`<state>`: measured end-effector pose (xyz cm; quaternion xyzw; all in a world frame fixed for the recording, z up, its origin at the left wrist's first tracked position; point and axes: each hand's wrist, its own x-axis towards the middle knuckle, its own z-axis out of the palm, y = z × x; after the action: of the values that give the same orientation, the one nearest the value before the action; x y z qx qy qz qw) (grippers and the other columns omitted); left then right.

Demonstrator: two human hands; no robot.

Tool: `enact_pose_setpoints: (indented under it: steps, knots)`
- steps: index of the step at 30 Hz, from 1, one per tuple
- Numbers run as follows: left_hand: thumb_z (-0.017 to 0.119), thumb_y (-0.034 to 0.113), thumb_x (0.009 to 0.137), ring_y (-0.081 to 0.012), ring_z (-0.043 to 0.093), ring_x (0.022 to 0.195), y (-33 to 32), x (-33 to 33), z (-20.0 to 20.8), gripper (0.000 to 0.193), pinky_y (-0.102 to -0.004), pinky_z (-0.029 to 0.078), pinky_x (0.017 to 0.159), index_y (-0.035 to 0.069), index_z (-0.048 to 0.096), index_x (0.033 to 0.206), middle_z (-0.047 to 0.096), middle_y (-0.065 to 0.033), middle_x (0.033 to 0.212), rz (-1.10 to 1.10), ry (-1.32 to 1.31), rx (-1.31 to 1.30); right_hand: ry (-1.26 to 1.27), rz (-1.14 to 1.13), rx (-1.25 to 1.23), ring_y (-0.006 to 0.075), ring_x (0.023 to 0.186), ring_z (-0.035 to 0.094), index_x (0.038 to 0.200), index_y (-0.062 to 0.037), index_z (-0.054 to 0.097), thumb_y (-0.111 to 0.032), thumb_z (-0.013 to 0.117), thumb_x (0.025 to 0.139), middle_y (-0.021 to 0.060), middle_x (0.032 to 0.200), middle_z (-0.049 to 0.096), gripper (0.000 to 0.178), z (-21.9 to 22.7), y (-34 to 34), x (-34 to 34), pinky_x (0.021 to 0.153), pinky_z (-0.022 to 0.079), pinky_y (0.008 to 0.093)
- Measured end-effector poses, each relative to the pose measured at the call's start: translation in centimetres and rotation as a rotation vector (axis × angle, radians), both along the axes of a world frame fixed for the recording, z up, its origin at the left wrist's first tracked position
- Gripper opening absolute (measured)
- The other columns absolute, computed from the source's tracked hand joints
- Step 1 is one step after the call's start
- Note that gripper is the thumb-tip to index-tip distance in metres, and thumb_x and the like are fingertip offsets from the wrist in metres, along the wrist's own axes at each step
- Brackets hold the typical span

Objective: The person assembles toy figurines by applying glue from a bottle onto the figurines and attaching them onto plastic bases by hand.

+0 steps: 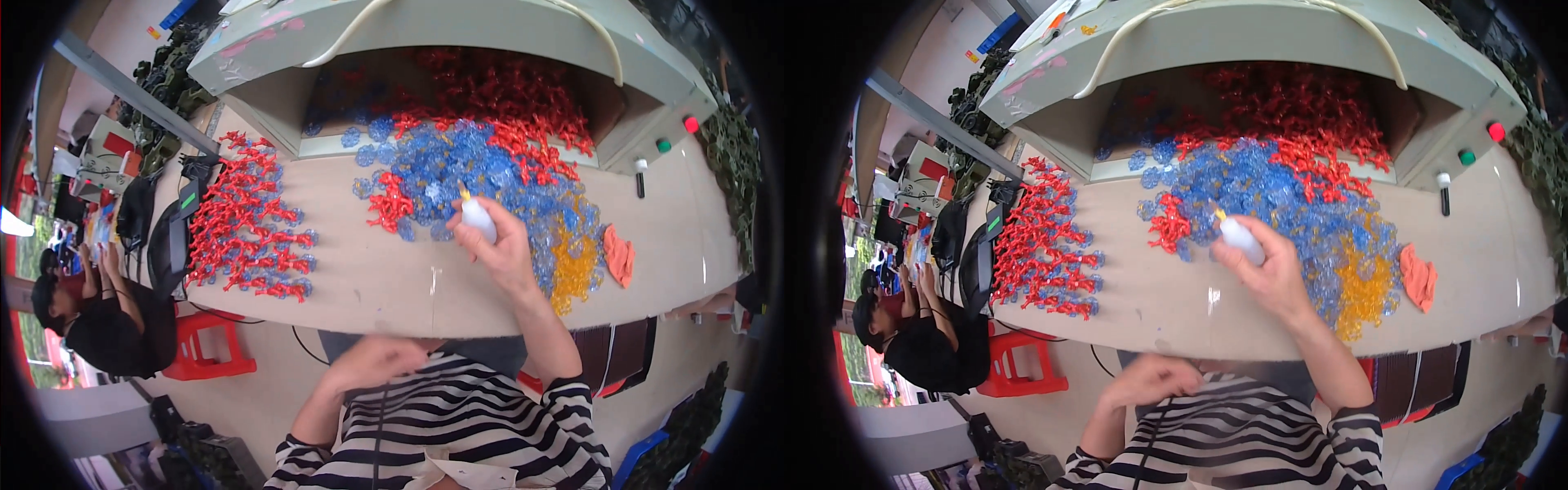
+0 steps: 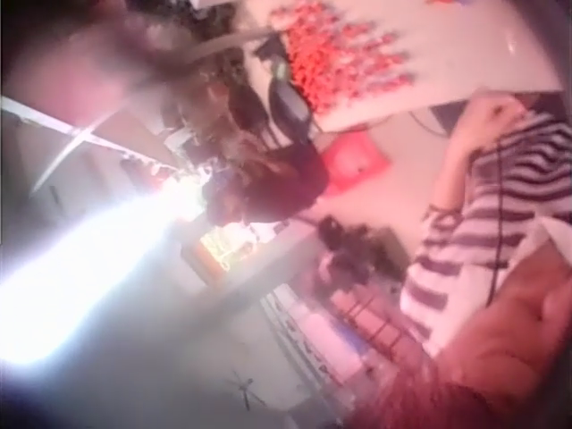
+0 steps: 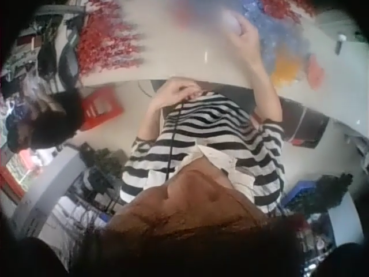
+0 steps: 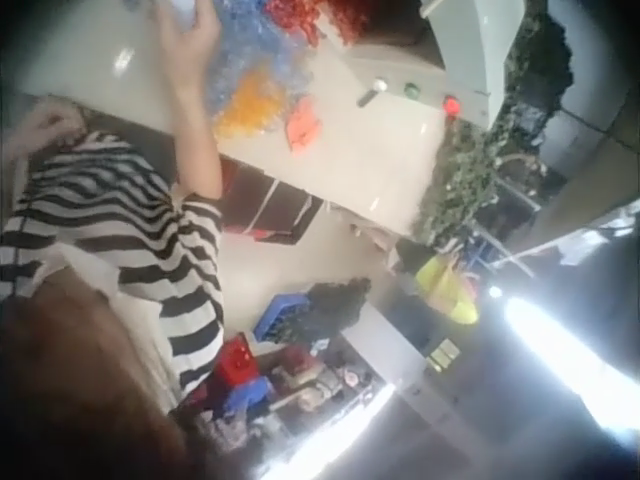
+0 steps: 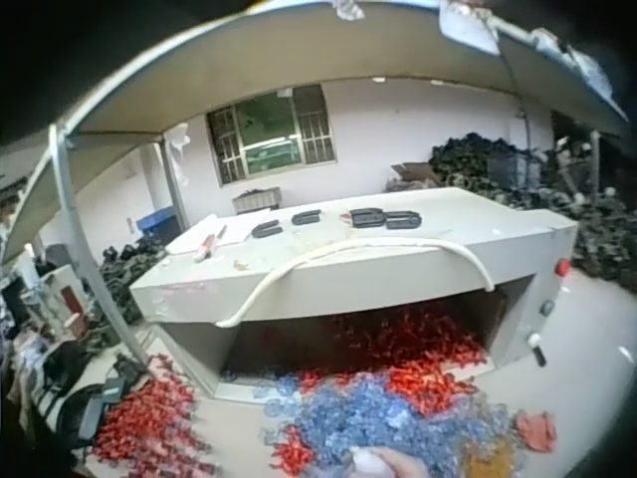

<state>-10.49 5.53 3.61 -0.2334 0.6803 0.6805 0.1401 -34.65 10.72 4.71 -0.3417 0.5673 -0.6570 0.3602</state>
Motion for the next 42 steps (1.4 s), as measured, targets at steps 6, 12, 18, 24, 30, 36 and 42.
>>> enact_pose_setpoints:
  steps: [6,12,18,24,30,36,42]
  knots:
    - [0.064,0.011,0.079,-0.0257,0.06,0.071,-4.0,-9.4,0.5,0.027,-0.0323,0.046,0.06,-0.002,0.058,0.102,0.058,-0.017,0.087,0.604,0.188,-1.177,0.046,0.019,-0.051,0.0044,0.065,0.052,0.109,0.001,0.054,-0.017,0.061,0.085,0.0024,0.085,0.061,0.031,0.1,0.2,0.7,0.05,0.039,0.0172]
    - [0.061,0.01,0.082,-0.0171,0.06,0.068,-3.3,-7.9,-1.5,0.027,-0.0252,0.047,0.06,-0.004,0.057,0.106,0.062,-0.0137,0.084,0.689,0.202,-0.804,0.041,0.007,-0.018,0.0055,0.07,0.054,0.107,-0.0002,0.056,-0.016,0.065,0.083,0.002,0.083,0.061,0.03,0.7,0.7,0.9,0.059,0.042,0.0198]
    - [0.053,0.01,0.09,-0.0077,0.057,0.072,-1.4,-4.4,-1.5,0.027,-0.0186,0.045,0.061,-0.002,0.055,0.113,0.062,-0.0063,0.089,0.844,0.307,0.065,0.139,0.074,-0.027,0.0062,0.078,0.056,0.106,-0.0031,0.058,-0.013,0.065,0.082,-0.0002,0.086,0.061,0.027,-0.3,-0.3,1.3,0.069,0.046,0.0208]
    - [0.053,0.01,0.089,-0.0092,0.057,0.069,0.0,-2.4,-1.6,0.027,-0.0191,0.045,0.059,-0.003,0.054,0.113,0.061,-0.0073,0.089,0.867,0.29,0.171,0.317,0.105,-0.133,0.0134,0.081,0.06,0.104,-0.0043,0.058,-0.01,0.068,0.077,0.0072,0.089,0.062,0.03,-3.2,0.8,3.0,0.071,0.047,0.0264]
    - [0.051,0.009,0.09,-0.013,0.058,0.068,1.3,-1.5,-0.8,0.025,-0.0219,0.046,0.058,-0.004,0.052,0.111,0.06,-0.0089,0.086,0.949,0.315,0.258,0.495,0.426,-0.321,0.0268,0.083,0.061,0.104,-0.0065,0.058,-0.014,0.07,0.074,0.0105,0.092,0.062,0.033,-3.9,2.4,0.1,0.071,0.049,0.0329]
    - [0.049,0.009,0.09,-0.018,0.061,0.07,2.5,-1.3,-0.4,0.023,-0.0249,0.05,0.059,-0.003,0.051,0.11,0.06,-0.012,0.087,0.976,0.313,0.461,0.431,0.651,-0.387,0.0272,0.085,0.061,0.104,-0.0072,0.058,-0.014,0.07,0.075,0.01,0.093,0.062,0.031,-4.1,2.2,-2.8,0.072,0.049,0.0338]
    - [0.049,0.006,0.09,-0.018,0.06,0.08,3.7,-3.3,0.3,0.02,-0.0291,0.051,0.07,0.0,0.052,0.109,0.06,-0.0116,0.098,1.001,0.322,0.548,0.287,0.689,-0.186,0.0234,0.088,0.062,0.105,-0.007,0.058,-0.013,0.07,0.076,0.0101,0.097,0.063,0.032,-1.2,2.3,-1.6,0.074,0.049,0.033]
